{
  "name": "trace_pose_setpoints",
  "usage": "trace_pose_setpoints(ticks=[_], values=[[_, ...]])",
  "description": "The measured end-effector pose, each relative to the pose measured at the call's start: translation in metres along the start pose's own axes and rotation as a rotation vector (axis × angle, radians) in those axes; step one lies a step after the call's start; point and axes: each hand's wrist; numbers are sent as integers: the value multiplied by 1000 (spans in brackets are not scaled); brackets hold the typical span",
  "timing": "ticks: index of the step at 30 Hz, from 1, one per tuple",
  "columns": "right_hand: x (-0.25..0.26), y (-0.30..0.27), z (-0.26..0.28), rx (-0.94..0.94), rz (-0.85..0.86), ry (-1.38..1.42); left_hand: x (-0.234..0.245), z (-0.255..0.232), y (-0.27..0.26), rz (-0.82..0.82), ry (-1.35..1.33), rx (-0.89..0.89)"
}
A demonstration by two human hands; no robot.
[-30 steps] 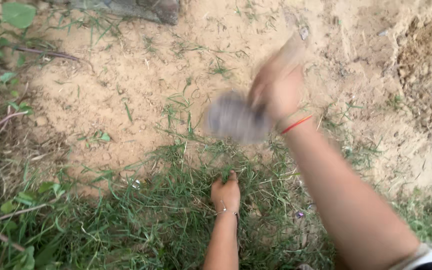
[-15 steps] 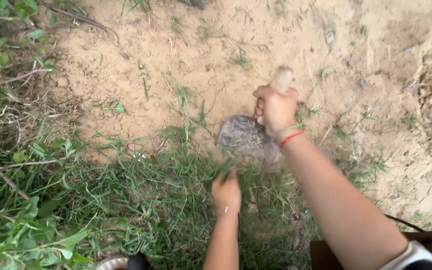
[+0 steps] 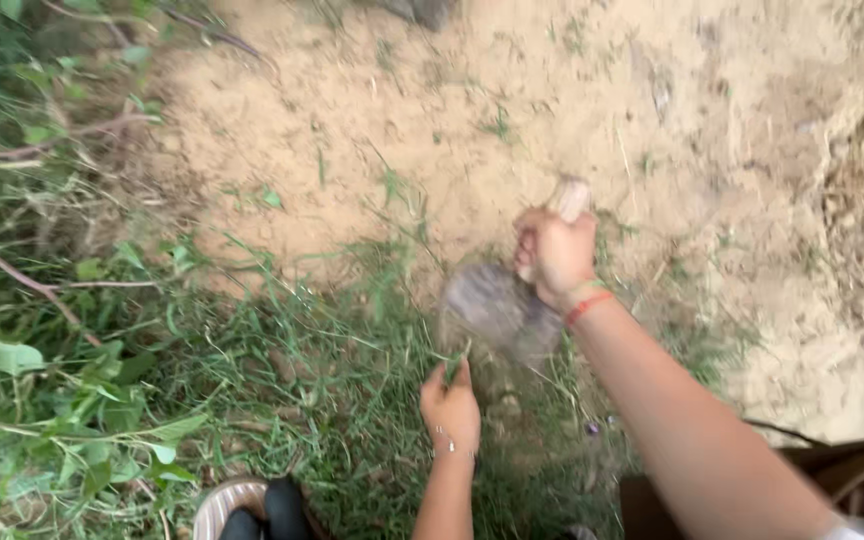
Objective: The person pulls weeds and grass by hand and digs into the sandy soil using a garden trowel near a piece of corrugated metal.
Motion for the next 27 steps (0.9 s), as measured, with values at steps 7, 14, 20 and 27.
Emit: trace_pose_setpoints(ticks=[7, 14, 20, 27], values=[[-3, -31, 87, 180, 26, -95, 68, -91, 11, -52, 90, -117], [-57, -66, 105, 220, 176, 172, 107, -141, 23, -81, 596, -160], [-50, -68, 57, 81, 156, 182, 78, -167, 31, 201, 1281, -608], [-8, -49, 71, 179, 135, 257, 63, -192, 79, 477, 1417, -401]])
Point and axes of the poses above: each hand's wrist, its own y-axis towards the middle knuckle, its own x-axis out of the back of the hand, z = x × y, and after that the axes turned 14 degrees about -x, right-handed
